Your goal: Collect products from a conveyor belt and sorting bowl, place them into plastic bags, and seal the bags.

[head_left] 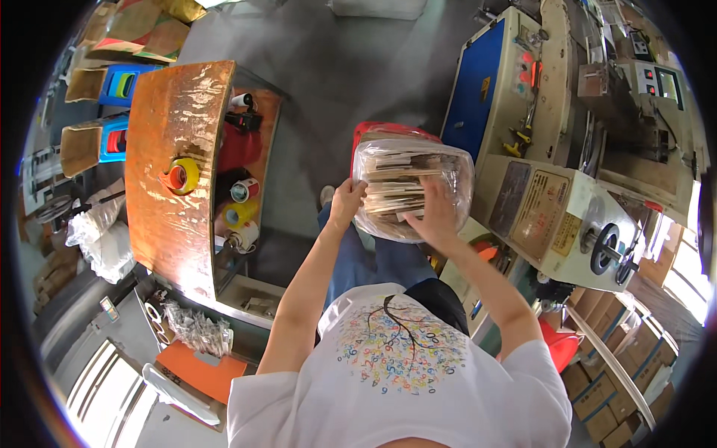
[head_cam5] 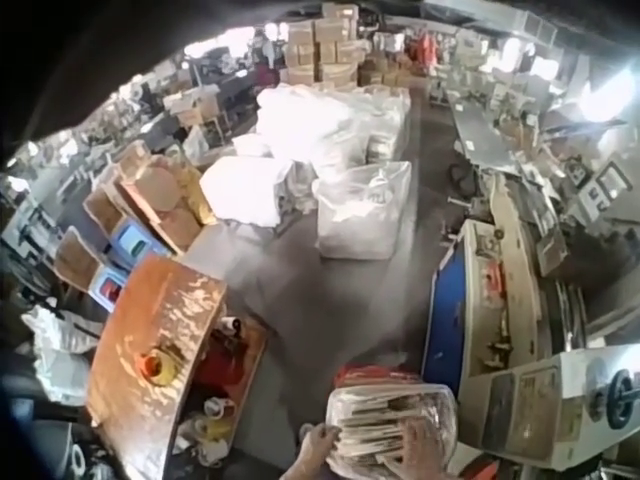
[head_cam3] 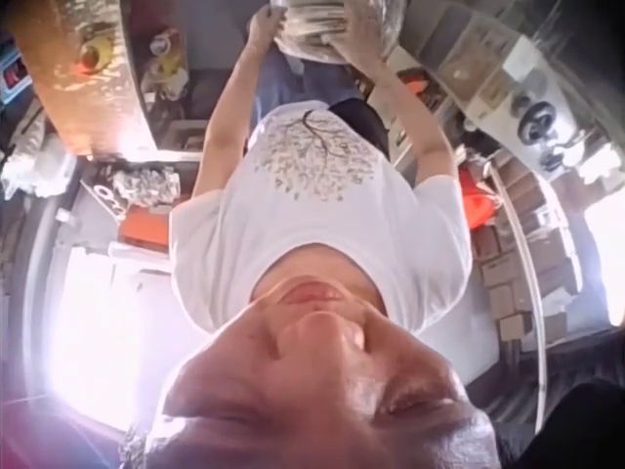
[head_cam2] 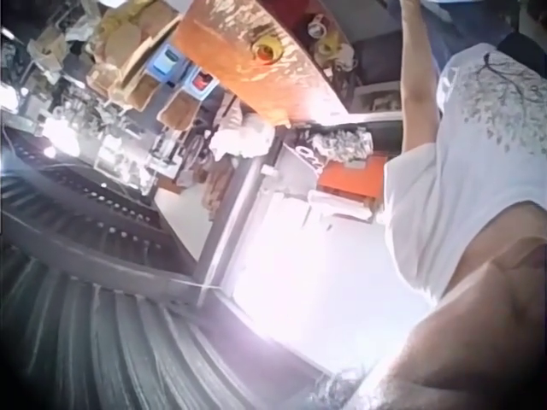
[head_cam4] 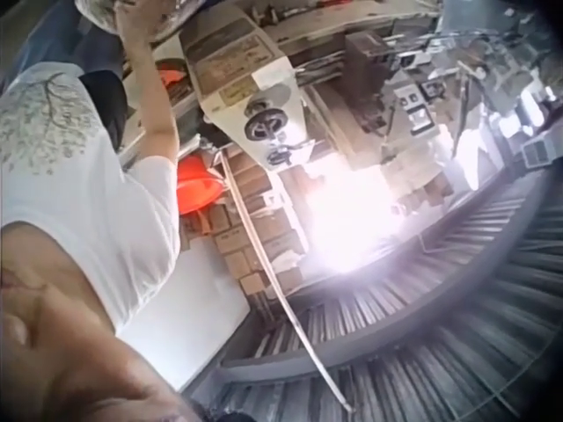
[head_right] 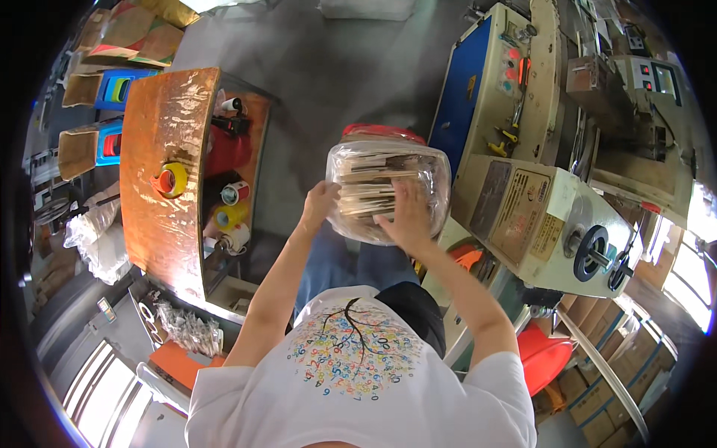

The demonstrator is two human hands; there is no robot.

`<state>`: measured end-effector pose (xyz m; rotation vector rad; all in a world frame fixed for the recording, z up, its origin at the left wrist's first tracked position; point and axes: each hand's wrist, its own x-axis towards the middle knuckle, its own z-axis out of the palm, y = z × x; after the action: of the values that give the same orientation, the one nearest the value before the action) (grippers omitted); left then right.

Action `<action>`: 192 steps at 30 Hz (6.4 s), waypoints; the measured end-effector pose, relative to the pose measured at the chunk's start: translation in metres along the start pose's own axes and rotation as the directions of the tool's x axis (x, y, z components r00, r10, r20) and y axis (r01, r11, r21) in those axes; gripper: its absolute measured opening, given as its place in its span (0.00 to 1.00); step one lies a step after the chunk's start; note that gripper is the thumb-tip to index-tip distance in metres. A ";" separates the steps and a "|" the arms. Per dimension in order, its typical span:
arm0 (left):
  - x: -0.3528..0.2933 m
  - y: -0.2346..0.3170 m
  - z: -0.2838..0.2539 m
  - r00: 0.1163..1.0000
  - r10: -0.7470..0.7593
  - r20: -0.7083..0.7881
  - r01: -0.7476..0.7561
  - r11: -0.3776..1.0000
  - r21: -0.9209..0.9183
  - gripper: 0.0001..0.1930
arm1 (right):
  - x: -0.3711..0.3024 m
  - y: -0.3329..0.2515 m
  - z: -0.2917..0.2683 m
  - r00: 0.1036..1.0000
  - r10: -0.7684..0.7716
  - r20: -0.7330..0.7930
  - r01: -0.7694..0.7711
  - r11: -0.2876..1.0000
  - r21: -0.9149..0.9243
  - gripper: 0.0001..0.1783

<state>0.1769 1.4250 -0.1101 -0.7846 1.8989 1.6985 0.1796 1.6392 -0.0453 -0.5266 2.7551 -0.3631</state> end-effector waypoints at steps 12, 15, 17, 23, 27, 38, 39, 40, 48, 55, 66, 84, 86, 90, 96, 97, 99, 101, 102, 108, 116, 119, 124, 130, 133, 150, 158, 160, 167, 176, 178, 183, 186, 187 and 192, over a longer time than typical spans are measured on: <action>-0.053 0.031 0.027 0.637 0.770 0.032 -0.598 0.468 0.651 0.18 | 0.022 0.024 0.109 0.323 0.186 0.928 -0.151 -0.958 0.245 0.21; -0.075 0.028 0.046 0.758 0.419 0.501 -0.631 0.665 0.400 0.09 | 0.014 0.031 0.125 0.388 0.118 0.914 -0.299 -0.922 0.246 0.14; -0.064 -0.011 0.056 0.678 0.222 0.701 -0.729 0.322 0.604 0.14 | 0.013 0.031 0.140 0.447 0.121 0.886 -0.339 -0.894 0.294 0.10; -0.052 0.018 0.083 0.682 -0.204 0.702 -0.694 0.123 0.710 0.24 | 0.007 0.052 0.126 0.450 0.304 0.840 -0.457 -0.730 0.509 0.09; -0.005 -0.070 0.092 0.579 -0.231 0.782 -0.781 0.117 0.613 0.28 | 0.030 0.022 0.123 0.639 0.272 0.719 -0.001 -0.935 0.355 0.14; 0.010 -0.060 0.079 0.843 -0.356 0.403 -0.344 0.219 0.913 0.31 | 0.016 0.026 0.138 0.502 0.295 0.813 0.060 -0.949 0.308 0.19; 0.016 -0.068 0.063 0.853 -0.356 0.383 -0.322 0.220 0.921 0.31 | 0.020 0.008 0.123 0.554 0.283 0.783 0.024 -0.945 0.325 0.22; 0.021 -0.077 0.042 0.828 -0.337 0.448 -0.365 0.284 0.887 0.29 | 0.017 -0.002 0.103 0.465 0.237 0.853 -0.069 -0.951 0.301 0.20; -0.001 0.089 0.032 0.715 0.638 0.286 -0.540 0.244 0.806 0.17 | -0.066 0.000 -0.005 0.828 0.202 0.522 -0.530 -0.018 0.848 0.23; 0.095 0.084 0.074 0.809 0.264 0.524 -0.584 0.451 0.675 0.20 | -0.072 0.012 0.025 0.993 -0.107 0.056 0.110 0.992 -0.059 0.06; -0.107 0.102 -0.070 0.731 0.639 0.241 -0.678 0.637 0.368 0.16 | 0.034 -0.087 -0.091 0.772 -0.425 -0.472 0.402 0.902 -0.155 0.06; -0.216 0.029 -0.450 0.367 0.534 -0.761 -0.053 0.829 0.556 0.17 | 0.250 -0.586 -0.146 -0.158 -0.983 -0.093 0.971 -0.137 -0.197 0.06; -0.203 0.006 -0.490 0.214 0.400 -0.891 0.138 0.891 0.433 0.15 | 0.284 -0.636 -0.131 0.002 -0.933 -0.360 0.996 0.035 -0.085 0.10; -0.149 -0.067 -0.584 0.205 0.135 -0.969 0.312 0.930 0.195 0.06 | 0.378 -0.635 0.030 0.643 -0.766 0.028 0.753 0.638 0.161 0.22; -0.149 -0.080 -0.628 -0.015 0.157 -0.988 0.380 0.915 0.139 0.06 | 0.345 -0.567 0.188 0.735 -0.467 0.492 0.671 0.606 -0.427 0.42; -0.148 -0.081 -0.632 -0.015 0.083 -0.996 0.354 0.933 0.072 0.06 | 0.339 -0.563 0.192 0.766 -0.512 0.387 0.642 0.621 -0.450 0.38; -0.145 -0.073 -0.635 -0.074 0.024 -0.997 0.306 0.952 0.000 0.07 | 0.349 -0.553 0.191 0.757 -0.500 0.421 0.654 0.590 -0.474 0.36; -0.144 -0.068 -0.633 -0.120 -0.103 -0.987 0.122 0.985 -0.118 0.08 | 0.365 -0.553 0.186 0.710 -0.502 0.493 0.699 0.584 -0.413 0.33; -0.134 -0.078 -0.628 -0.113 -0.165 -0.980 0.074 0.982 -0.174 0.09 | 0.370 -0.558 0.184 0.667 -0.502 0.551 0.728 0.598 -0.336 0.31; -0.100 -0.055 -0.602 0.252 -0.501 -0.828 -0.298 0.774 -0.559 0.15 | 0.452 -0.622 0.088 0.699 -0.419 0.579 0.040 0.832 0.554 0.21; -0.025 -0.074 -0.590 0.423 -0.603 -0.676 -0.470 0.492 -0.733 0.18 | 0.315 -0.882 -0.022 0.185 -0.767 0.614 0.360 0.634 0.684 0.19; -0.011 -0.079 -0.596 0.431 -0.678 -0.596 -0.373 0.467 -0.801 0.19 | 0.264 -0.932 0.067 0.070 -0.642 0.764 0.593 0.643 0.486 0.20; -0.009 -0.089 -0.610 0.611 -0.570 -0.549 -0.482 0.282 -0.830 0.18 | 0.246 -0.943 0.158 0.276 -0.351 0.895 0.818 0.575 -0.027 0.33; 0.044 -0.129 -0.592 0.621 -0.482 -0.618 -0.705 0.002 -0.709 0.14 | 0.292 -0.893 0.078 0.217 -0.398 0.891 0.876 0.483 0.003 0.26; 0.000 -0.091 -0.607 0.720 -0.478 -0.503 -0.693 -0.458 -0.557 0.11 | 0.339 -0.830 -0.036 0.183 -0.558 0.810 0.863 0.485 0.139 0.16; -0.039 -0.136 -0.636 0.468 -0.618 -0.632 -0.805 -0.005 -0.593 0.11 | 0.438 -0.617 0.106 0.412 -0.692 0.593 0.909 0.356 -0.217 0.25; -0.042 -0.172 -0.672 0.380 -0.456 -0.805 -0.708 0.416 -0.570 0.13 | 0.385 -0.625 0.161 0.884 -0.342 0.319 0.468 0.665 -0.582 0.53; -0.048 -0.147 -0.688 0.386 -0.468 -0.795 -0.506 0.613 -0.607 0.15 | 0.403 -0.658 0.195 0.846 -0.501 0.184 0.519 0.853 -0.063 0.54; -0.133 -0.140 -0.618 0.386 -0.128 -0.914 -0.547 0.766 -0.339 0.18 | 0.422 -0.779 0.259 0.538 -0.575 0.616 -0.080 0.693 0.716 0.49; -0.350 -0.344 -0.498 -0.058 -0.702 -0.710 -0.693 0.540 -0.477 0.14 | -0.090 -1.025 0.214 -0.355 -0.929 -0.106 0.410 -0.257 0.875 0.23; -0.398 -0.359 -0.503 -0.119 -0.737 -0.665 -0.708 0.533 -0.464 0.13 | -0.188 -1.077 0.220 -0.683 -0.705 -0.192 0.458 -0.618 0.639 0.23; -0.472 -0.400 -0.483 -0.284 -0.789 -0.545 -0.723 0.550 -0.420 0.12 | -0.301 -1.170 0.279 -0.762 -0.581 0.287 0.645 -0.640 0.416 0.16; -0.486 -0.413 -0.467 -0.270 -0.816 -0.512 -0.798 0.486 -0.355 0.13 | -0.306 -1.206 0.301 -0.665 -0.654 0.361 0.737 -0.496 0.460 0.16; -0.490 -0.411 -0.466 -0.265 -0.821 -0.505 -0.823 0.465 -0.325 0.12 | -0.308 -1.216 0.303 -0.629 -0.663 0.406 0.777 -0.514 0.363 0.15; -0.513 -0.393 -0.508 -0.257 -0.652 -0.713 -0.876 0.469 -0.113 0.15 | -0.326 -1.207 0.285 -0.661 -0.741 0.122 0.684 -0.527 0.505 0.16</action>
<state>0.8335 0.9466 0.0174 -3.8205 1.1155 2.4322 0.9456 0.6281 0.1390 -2.6014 0.5106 -0.5294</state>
